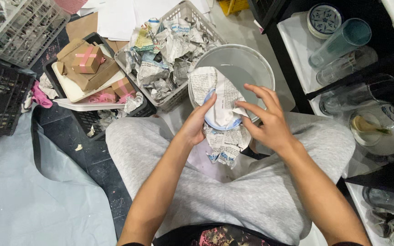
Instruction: The person sits cross-legged on the floor and repeatedly wraps small ceramic bowls and plates with newspaper. They pick up each item, fold newspaper around it, and place the wrapped item on a nearby shelf.
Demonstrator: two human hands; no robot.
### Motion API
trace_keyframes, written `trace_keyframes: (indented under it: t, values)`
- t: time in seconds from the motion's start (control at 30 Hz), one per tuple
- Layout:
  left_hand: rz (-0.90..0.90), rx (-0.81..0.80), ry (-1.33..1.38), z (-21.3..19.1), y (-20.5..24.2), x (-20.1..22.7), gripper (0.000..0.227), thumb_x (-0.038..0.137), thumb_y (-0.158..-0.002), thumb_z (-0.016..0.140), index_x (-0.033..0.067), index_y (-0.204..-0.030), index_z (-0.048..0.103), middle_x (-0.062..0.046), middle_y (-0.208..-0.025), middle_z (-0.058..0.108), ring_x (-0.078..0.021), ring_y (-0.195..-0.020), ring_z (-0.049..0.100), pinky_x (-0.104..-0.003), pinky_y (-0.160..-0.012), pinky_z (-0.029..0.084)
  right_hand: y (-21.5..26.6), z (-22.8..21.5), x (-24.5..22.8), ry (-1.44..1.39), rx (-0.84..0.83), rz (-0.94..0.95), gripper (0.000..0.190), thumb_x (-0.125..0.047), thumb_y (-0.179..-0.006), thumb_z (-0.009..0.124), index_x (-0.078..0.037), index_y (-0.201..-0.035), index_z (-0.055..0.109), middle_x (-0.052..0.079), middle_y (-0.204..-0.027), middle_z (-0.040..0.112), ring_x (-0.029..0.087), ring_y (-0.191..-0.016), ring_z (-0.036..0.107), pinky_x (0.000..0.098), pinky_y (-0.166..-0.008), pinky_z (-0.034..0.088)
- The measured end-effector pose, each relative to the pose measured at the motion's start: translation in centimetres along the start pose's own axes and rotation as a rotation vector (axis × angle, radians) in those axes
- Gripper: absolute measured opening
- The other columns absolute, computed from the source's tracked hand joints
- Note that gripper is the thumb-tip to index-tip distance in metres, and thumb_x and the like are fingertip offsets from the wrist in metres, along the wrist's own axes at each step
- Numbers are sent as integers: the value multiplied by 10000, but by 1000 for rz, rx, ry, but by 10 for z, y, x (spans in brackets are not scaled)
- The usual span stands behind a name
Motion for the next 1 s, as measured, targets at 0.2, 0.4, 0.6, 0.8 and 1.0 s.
trace_keyframes:
  t: [0.2, 0.4, 0.6, 0.8, 1.0]
  values:
    - [-40, 17, -23, 1, 1, -2, 712, 591, -979, 534, 41, -1431, 550, -141, -1340, 664, -229, -1178, 674, -385, -988, 571, 7, 4, 42, -359, 171, 171, 135, -101, -902, 786, -40, -992, 705, 147, -1359, 620, 243, -1302, 585, 376, -1113, 464]
    - [35, 117, -38, -9, -2, 6, 743, 606, -947, 558, 34, -1420, 547, -133, -1342, 659, -236, -1196, 663, -408, -999, 564, 25, 41, 110, -721, 134, 916, 238, -248, -960, 747, -17, -907, 730, -3, -814, 702, 67, -723, 585, 227, -642, 452]
    - [32, 83, -22, -2, -1, 7, 753, 611, -946, 554, 41, -1437, 528, -139, -1365, 637, -240, -1215, 650, -407, -1008, 563, 9, 28, 87, -410, 309, 579, 563, -171, -868, 819, -18, -1275, 461, 49, -1165, 561, 111, -987, 572, 265, -693, 526]
    - [48, 71, -40, 2, 1, 9, 770, 628, -939, 523, 32, -1427, 526, -161, -1341, 651, -263, -1206, 662, -423, -974, 582, 7, -4, 46, -201, 484, 231, 355, -125, -981, 805, -16, -1220, 567, 104, -1398, 485, 197, -1216, 528, 302, -957, 491]
    - [13, 113, -36, -1, -3, 1, 709, 576, -948, 588, 52, -1423, 539, -138, -1346, 642, -242, -1194, 658, -416, -991, 561, -1, 12, 35, 116, 205, 158, 117, -162, -828, 864, -59, -849, 813, 90, -1143, 695, 294, -1179, 535, 399, -977, 463]
Point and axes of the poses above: each hand's wrist, its own y-axis away from the middle knuckle, its own z-axis out of the palm, x = y × z, the point moved 6 cm from there along -y, towards the middle knuckle
